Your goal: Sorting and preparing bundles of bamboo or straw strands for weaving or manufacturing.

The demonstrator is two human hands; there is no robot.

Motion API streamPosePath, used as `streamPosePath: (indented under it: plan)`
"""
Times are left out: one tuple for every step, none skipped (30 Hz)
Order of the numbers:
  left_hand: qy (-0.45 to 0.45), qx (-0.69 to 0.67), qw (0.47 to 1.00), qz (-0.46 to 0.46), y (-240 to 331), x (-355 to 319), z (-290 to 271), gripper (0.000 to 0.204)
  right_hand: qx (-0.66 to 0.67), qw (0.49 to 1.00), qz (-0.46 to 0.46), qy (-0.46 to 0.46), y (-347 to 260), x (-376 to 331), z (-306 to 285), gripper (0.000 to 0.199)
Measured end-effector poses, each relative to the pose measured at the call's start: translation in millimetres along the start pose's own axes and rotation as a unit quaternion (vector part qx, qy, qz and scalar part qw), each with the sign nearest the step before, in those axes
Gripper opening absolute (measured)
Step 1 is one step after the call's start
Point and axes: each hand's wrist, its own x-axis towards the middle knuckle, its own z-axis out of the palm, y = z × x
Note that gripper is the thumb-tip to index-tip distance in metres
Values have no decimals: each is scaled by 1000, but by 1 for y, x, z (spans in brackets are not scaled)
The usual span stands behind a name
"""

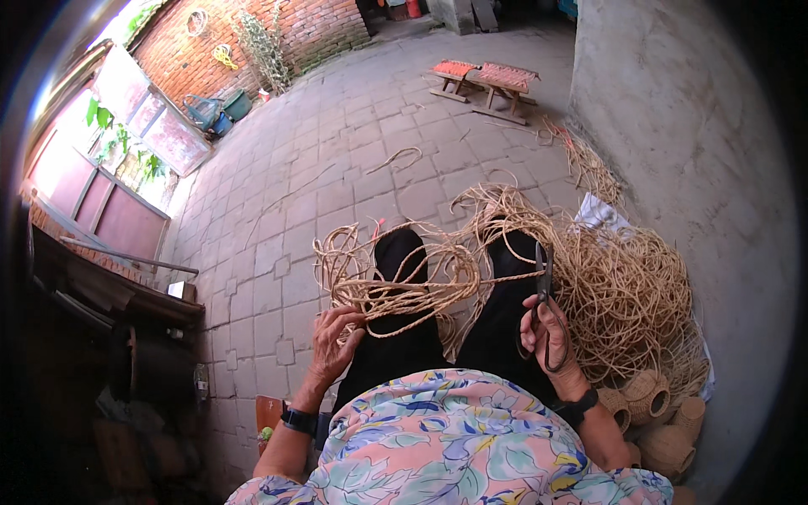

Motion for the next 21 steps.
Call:
streamPosePath:
  plan:
    - [1, -13, 1000, -22, 4, 0, -1, 17, -5, 1000, 1, -2, 0, 0, -1, 39]
    - [2, -12, 1000, -21, 3, -1, 0, 17, -5, 1000, 1, -3, -1, 0, 0, 39]
    - [11, -12, 999, -46, -1, -1, 2, 16, -13, 1000, -2, -1, -3, -1, 3, 39]
    - [19, -12, 997, -70, -3, -1, 3, 18, -22, 1000, -5, 2, -4, -2, 5, 40]
    - [20, -11, 997, -70, -4, 0, 6, 18, -21, 1000, -5, 1, -4, -3, 6, 40]
    - [46, -88, 985, -138, -2, 1, 10, 20, -24, 1000, -13, 3, -4, -5, 5, 41]
    - [71, -163, 962, -205, -2, 2, 12, 23, -27, 999, -21, 7, -4, -6, 3, 42]
    - [72, -163, 963, -204, -5, 4, 14, 23, -27, 999, -22, 6, -6, -8, 2, 42]
    - [93, -199, 947, -233, -6, 9, 15, 24, -56, 998, -24, -2, -7, -10, 1, 42]
    - [115, -235, 930, -260, -5, 15, 15, 26, -85, 996, -26, -11, -10, -13, 1, 42]
    - [92, -202, 933, -282, -4, 20, 13, 27, -104, 994, -29, -11, -14, -17, 4, 41]
    - [92, -202, 934, -281, -9, 27, 13, 27, -104, 994, -31, -10, -18, -20, 6, 41]
    - [51, -116, 965, -229, -18, 32, 14, 26, -160, 986, -43, -22, -21, -22, 6, 41]
    - [9, -28, 984, -174, -24, 37, 14, 25, -216, 974, -55, -33, -25, -24, 7, 40]
    - [-61, 26, 984, -168, -17, 45, 11, 21, -240, 968, -58, -39, -29, -25, 8, 40]
    - [-62, 26, 984, -165, -11, 52, 11, 21, -239, 968, -60, -36, -30, -26, 5, 40]
    - [-66, 84, 984, -142, -5, 58, 12, 19, -260, 963, -59, -43, -31, -27, 2, 39]
    - [-71, 140, 981, -117, 1, 63, 11, 17, -280, 957, -56, -48, -33, -30, 0, 39]
    - [-45, 146, 987, -55, 5, 66, 11, 14, -280, 957, -57, -44, -34, -32, -1, 39]
    - [-48, 145, 987, -53, 2, 70, 13, 14, -287, 956, -52, -41, -35, -33, -1, 38]
    - [-53, 114, 992, -10, -4, 74, 15, 14, -294, 954, -46, -40, -36, -34, 0, 38]
